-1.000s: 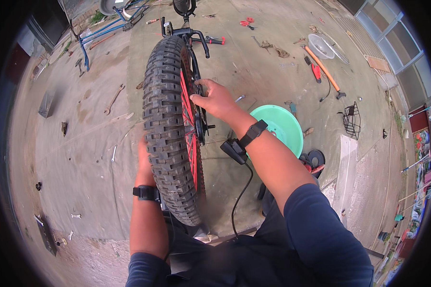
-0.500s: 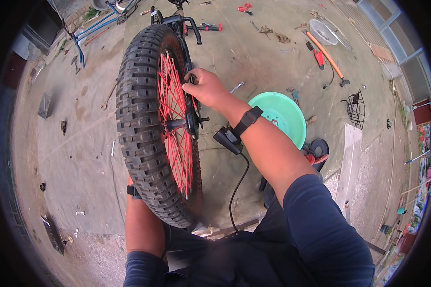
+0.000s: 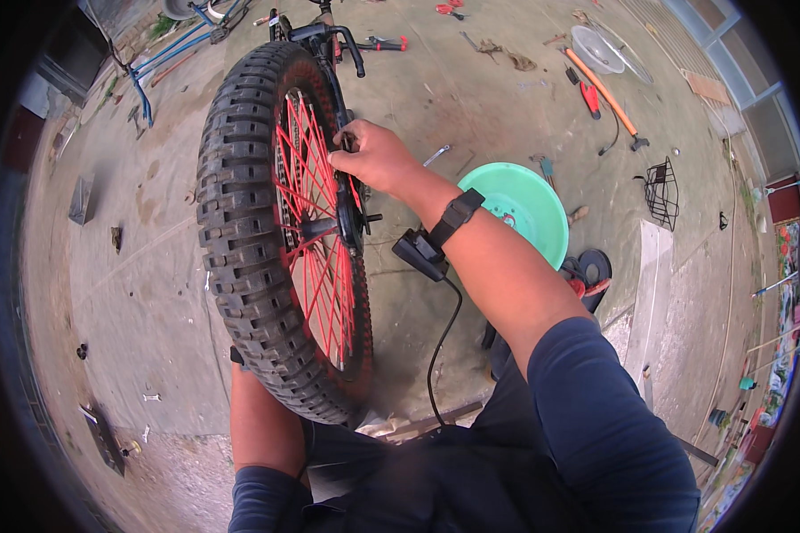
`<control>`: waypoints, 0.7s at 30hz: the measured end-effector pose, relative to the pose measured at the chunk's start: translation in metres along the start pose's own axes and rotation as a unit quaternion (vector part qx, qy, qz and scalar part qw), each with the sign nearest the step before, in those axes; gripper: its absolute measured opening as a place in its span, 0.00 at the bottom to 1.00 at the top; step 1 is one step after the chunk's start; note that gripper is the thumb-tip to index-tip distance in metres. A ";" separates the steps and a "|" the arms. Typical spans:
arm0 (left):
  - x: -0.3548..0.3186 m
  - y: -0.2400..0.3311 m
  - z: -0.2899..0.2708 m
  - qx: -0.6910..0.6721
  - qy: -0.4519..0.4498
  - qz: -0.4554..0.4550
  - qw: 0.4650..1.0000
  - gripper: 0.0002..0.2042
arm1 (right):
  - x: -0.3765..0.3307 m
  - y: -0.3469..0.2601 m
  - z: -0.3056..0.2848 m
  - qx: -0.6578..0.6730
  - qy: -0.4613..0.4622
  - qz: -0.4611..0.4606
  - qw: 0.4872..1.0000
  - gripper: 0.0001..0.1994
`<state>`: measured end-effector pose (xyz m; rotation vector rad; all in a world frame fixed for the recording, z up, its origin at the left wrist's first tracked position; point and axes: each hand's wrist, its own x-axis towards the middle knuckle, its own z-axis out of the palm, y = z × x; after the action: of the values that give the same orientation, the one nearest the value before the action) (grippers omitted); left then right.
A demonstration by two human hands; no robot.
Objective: The person assembles small parts onto a bicycle wheel hub, picking washers and nuts from a green basin and threading them onto the axle. The person repeatedly tightens and adjusts the components by hand while holding the wheel.
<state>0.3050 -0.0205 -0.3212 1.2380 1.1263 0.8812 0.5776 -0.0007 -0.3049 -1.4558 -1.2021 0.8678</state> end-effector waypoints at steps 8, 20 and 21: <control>0.000 0.011 0.004 -0.022 0.018 -0.018 0.999 0.12 | 0.004 -0.007 -0.010 0.030 -0.057 0.050 0.997 0.18; -0.004 0.024 0.011 -0.043 0.037 -0.038 0.998 0.15 | -0.036 -0.027 -0.083 -0.071 -0.058 0.137 0.986 0.17; -0.005 0.025 0.011 -0.045 0.039 -0.039 0.997 0.16 | -0.045 -0.027 -0.094 -0.100 -0.073 0.138 0.983 0.17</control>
<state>0.3164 -0.0243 -0.2964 1.0875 1.1750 0.9179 0.6486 -0.0684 -0.2601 -1.7775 -1.2411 1.0808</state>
